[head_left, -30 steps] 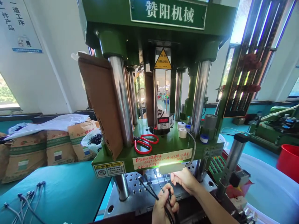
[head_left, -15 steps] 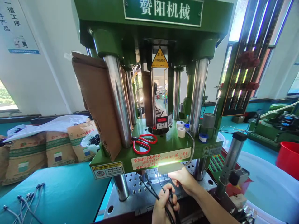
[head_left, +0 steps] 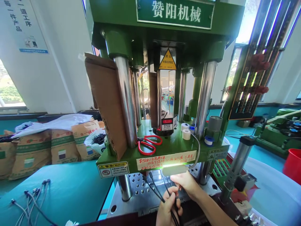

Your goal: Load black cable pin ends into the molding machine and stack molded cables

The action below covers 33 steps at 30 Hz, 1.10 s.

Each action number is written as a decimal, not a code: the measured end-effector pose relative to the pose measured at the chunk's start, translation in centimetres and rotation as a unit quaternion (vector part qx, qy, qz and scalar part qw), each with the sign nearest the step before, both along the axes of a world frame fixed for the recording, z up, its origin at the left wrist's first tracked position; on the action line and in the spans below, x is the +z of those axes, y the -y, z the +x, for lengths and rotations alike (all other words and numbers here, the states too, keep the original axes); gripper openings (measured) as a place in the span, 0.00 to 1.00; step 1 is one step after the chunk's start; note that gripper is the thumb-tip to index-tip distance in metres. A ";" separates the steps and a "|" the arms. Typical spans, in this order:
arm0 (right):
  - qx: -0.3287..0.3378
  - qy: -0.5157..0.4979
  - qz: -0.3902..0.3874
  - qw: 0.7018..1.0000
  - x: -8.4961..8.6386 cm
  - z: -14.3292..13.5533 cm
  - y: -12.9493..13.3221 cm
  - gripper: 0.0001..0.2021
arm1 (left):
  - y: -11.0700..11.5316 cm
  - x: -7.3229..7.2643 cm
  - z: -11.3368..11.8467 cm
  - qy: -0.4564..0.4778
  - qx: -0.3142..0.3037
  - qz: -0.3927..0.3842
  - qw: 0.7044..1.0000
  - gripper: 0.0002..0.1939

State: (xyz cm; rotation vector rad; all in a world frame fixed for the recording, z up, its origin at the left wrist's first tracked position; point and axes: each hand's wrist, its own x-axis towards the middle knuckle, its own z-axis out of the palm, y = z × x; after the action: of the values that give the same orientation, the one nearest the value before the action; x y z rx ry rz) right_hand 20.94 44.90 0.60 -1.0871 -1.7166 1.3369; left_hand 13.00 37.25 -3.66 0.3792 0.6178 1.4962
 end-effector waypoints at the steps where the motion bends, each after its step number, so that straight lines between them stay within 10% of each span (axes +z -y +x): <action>1: -0.005 0.023 0.004 1.000 -0.2 0.0 -0.2 0.15 | 0.0 0.0 0.0 0.001 0.002 -0.002 1.000 0.25; 14: 0.057 0.102 0.149 0.982 2.7 -0.8 3.0 0.15 | -0.6 -0.8 0.6 -0.062 0.007 -0.016 0.998 0.26; 24: 0.005 0.088 0.051 0.995 1.9 -0.6 1.9 0.13 | -0.4 -0.3 0.7 -0.120 0.032 0.018 0.992 0.33; 33: -0.052 0.090 0.115 0.988 1.0 -0.4 1.3 0.16 | 0.1 0.7 0.5 -0.063 0.072 -0.035 0.995 0.32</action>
State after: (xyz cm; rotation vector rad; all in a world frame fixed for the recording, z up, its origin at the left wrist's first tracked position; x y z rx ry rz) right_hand 20.57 43.63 1.63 -1.1738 -1.8640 0.9745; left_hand 13.54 37.17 -2.98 0.3828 0.8096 1.5927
